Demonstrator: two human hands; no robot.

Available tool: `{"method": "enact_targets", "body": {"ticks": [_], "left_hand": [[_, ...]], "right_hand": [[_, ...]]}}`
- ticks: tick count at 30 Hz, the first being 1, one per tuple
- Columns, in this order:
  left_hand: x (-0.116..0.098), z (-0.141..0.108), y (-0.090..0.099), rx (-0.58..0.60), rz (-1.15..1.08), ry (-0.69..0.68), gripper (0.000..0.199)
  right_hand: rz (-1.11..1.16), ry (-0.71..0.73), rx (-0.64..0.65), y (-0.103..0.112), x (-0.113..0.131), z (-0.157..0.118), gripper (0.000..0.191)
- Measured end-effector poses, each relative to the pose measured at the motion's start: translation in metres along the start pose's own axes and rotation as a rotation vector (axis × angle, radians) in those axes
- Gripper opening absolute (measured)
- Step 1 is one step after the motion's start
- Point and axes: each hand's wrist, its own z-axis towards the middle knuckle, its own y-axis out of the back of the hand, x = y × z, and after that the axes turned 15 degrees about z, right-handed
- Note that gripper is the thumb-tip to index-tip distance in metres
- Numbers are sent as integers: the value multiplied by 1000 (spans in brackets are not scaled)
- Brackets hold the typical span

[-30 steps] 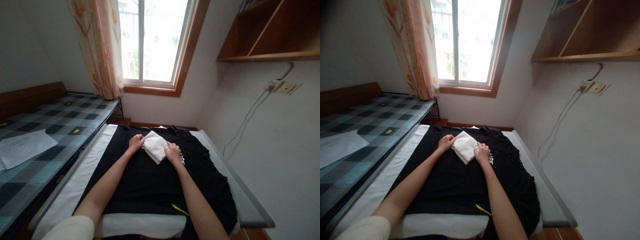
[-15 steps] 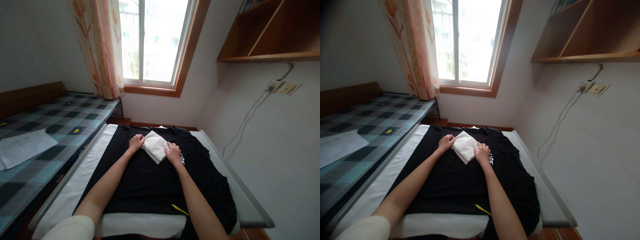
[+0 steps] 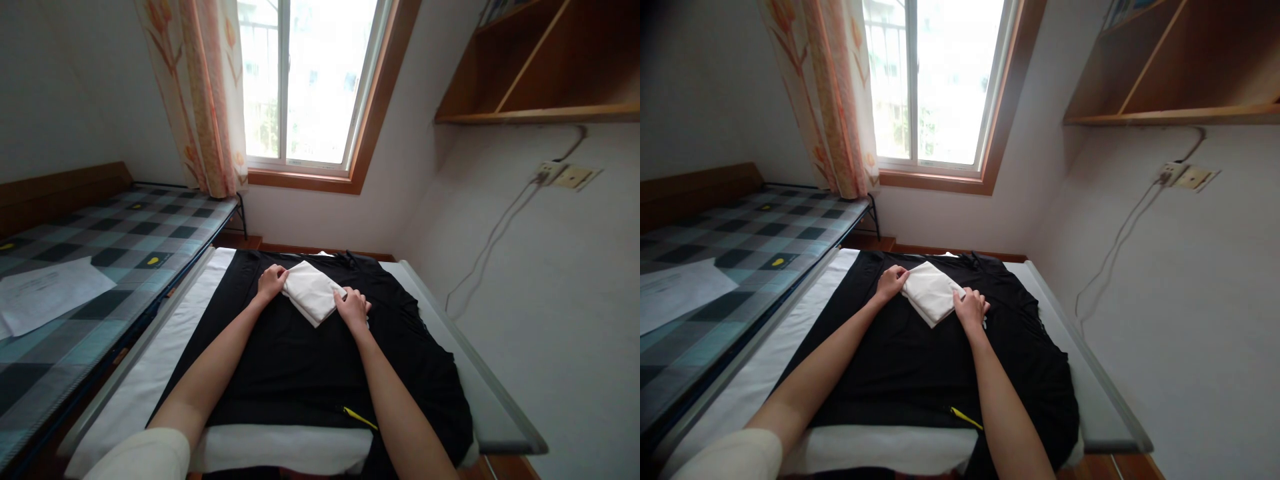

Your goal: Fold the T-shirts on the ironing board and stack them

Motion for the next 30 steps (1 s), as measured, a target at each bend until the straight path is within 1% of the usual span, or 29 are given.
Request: {"method": "enact_targets", "body": {"ticks": [2, 4, 6, 7, 8, 9, 11, 12, 14, 17, 19, 21, 25, 30], "left_hand": [[0, 1, 0, -25, -5, -19, 25], [0, 2, 2, -65, -7, -40, 23], [0, 5, 6, -107, -12, -60, 20], [1, 7, 9, -122, -18, -72, 20], [1, 8, 13, -128, -28, -90, 20], [2, 9, 16, -124, -40, -115, 21], [2, 11, 23, -83, -67, -172, 22], [2, 12, 27, -42, -78, -202, 22], [2, 12, 31, 85, -98, -261, 22], [4, 11, 36, 328, -109, -348, 19], [5, 11, 40, 429, -101, -386, 14], [6, 11, 44, 464, -87, -402, 11], [7, 10, 47, 484, -21, -405, 18], [4, 6, 40, 428, 102, -387, 19]], "right_hand": [[7, 73, -76, 0, 5, -4, 36], [12, 201, -147, -1, 13, -11, 32], [20, 338, -189, -2, 22, -18, 32], [32, 402, -184, -3, 27, -22, 32], [49, 465, -151, -3, 31, -25, 31], [70, 526, -86, -4, 34, -28, 29], [99, 621, 86, -6, 37, -31, 26], [102, 646, 159, -7, 37, -32, 25], [99, 654, 238, -8, 36, -32, 25], [127, 636, 301, -7, 34, -31, 26], [155, 619, 334, -6, 34, -30, 25], [176, 598, 343, -5, 34, -29, 23], [207, 557, 352, -4, 35, -29, 22], [226, 531, 356, -4, 35, -29, 22]]}}
